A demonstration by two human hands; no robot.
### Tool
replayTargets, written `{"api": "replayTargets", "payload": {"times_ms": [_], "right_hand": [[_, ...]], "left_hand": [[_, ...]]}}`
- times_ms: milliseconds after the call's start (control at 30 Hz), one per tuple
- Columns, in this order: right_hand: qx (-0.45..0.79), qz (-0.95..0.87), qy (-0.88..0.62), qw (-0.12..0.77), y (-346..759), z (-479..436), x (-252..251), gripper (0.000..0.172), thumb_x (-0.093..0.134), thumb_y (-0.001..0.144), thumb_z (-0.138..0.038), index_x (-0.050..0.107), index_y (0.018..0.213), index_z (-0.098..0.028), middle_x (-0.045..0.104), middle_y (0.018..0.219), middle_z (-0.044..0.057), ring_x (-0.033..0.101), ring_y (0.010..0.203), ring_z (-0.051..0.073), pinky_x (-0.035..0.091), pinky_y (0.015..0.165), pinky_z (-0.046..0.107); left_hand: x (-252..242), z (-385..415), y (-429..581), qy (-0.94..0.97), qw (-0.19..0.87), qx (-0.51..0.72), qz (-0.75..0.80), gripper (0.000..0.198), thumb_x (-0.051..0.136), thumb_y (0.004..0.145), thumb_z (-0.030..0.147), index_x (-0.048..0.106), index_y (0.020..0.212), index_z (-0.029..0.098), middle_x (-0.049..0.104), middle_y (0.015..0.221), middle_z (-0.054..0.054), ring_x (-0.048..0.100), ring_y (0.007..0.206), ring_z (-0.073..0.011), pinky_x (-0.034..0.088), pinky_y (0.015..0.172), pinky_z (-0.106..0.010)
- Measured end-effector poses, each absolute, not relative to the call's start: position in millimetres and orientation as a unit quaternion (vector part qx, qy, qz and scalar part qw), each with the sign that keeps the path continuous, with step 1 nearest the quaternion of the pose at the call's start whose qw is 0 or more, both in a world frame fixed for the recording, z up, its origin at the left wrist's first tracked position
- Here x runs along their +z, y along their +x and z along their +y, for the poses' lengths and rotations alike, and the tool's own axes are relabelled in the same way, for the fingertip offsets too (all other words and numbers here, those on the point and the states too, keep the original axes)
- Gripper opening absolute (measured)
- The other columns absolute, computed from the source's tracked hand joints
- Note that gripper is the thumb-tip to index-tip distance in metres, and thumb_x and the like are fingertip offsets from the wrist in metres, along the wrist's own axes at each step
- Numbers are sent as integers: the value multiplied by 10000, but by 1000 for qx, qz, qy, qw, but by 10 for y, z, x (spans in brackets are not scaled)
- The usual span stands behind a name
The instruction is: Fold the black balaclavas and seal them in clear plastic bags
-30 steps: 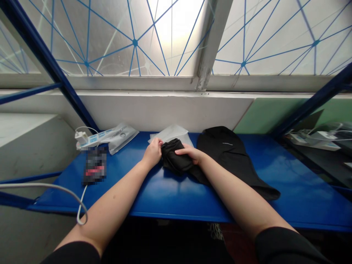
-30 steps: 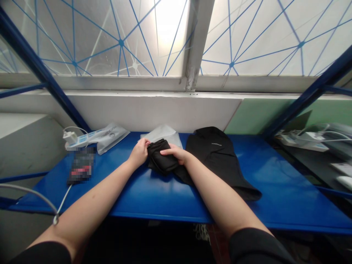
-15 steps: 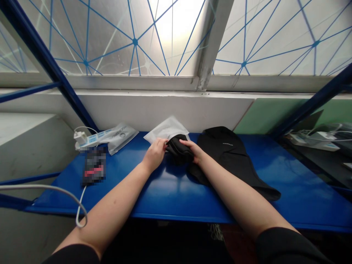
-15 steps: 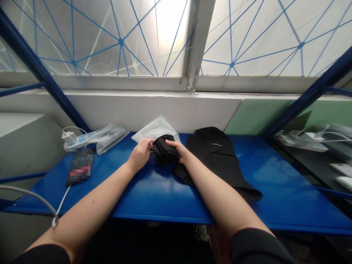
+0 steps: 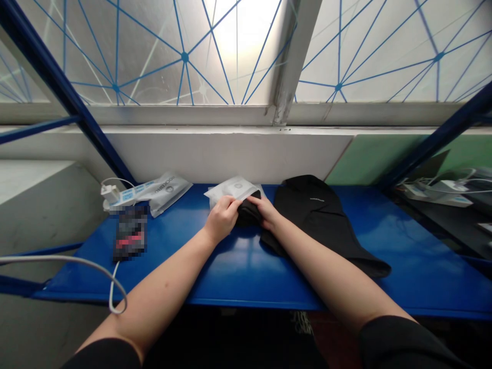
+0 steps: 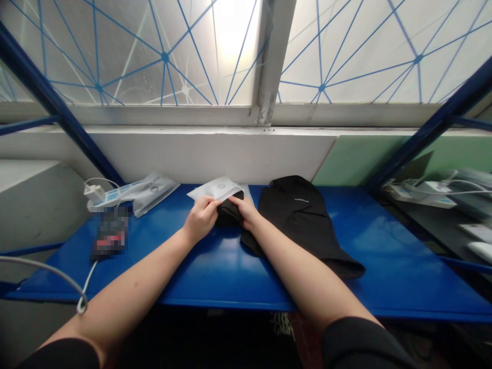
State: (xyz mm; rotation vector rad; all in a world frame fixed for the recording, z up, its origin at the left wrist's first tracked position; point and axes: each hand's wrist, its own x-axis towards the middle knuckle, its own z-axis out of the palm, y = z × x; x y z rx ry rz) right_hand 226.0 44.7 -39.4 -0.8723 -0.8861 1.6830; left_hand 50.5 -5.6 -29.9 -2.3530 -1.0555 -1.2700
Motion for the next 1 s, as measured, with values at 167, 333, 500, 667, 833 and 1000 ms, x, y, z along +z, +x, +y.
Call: {"api": "replayTargets", "payload": {"times_ms": [167,333,500,667,833,1000], "right_hand": [[824,-302,-282,388,2361,404,-302,230,676,864,-355,675,943,-138,764,881,95,743,868,224,588,881,351],[820,-361,-258,361,2378,299,-204,237,750,794,-220,695,1004,-126,776,957,106,754,872,219,606,837,303],[779,-390,-278,405,2313,315,-218,289,783,724,-127,695,1000,-132,776,927,89,751,796,210,616,775,301],[765,-310,-308,473,2212,362,-311,141,705,752,-114,677,884,-156,754,776,41,717,691,173,608,694,259],[741,-276,-258,555,2104,339,-364,234,692,756,-151,663,984,-191,760,858,37,727,873,226,623,767,309],[741,-254,-270,559,2106,376,-374,299,678,748,-168,651,1043,-204,759,871,41,723,946,257,629,820,367]], "left_hand": [[-309,-24,525,-784,116,-457,-404,309,423,917,65,622,1128,169,551,978,-89,568,954,-209,534,896,-365],[-308,-32,450,-796,103,-449,-392,285,430,942,101,644,1109,189,514,976,-73,561,925,-179,545,866,-328],[-292,-65,437,-802,122,-456,-366,281,435,969,129,671,1110,191,557,993,-82,595,943,-177,552,874,-326],[-237,-144,532,-811,138,-450,-348,281,453,970,134,668,1144,185,598,984,-95,612,936,-191,553,872,-332],[-230,-186,649,-819,142,-443,-336,259,468,963,120,644,1145,176,599,968,-99,595,954,-212,541,891,-359],[-287,-125,706,-806,123,-428,-389,228,433,932,70,615,1002,190,560,939,-82,566,927,-210,532,875,-361]]}}
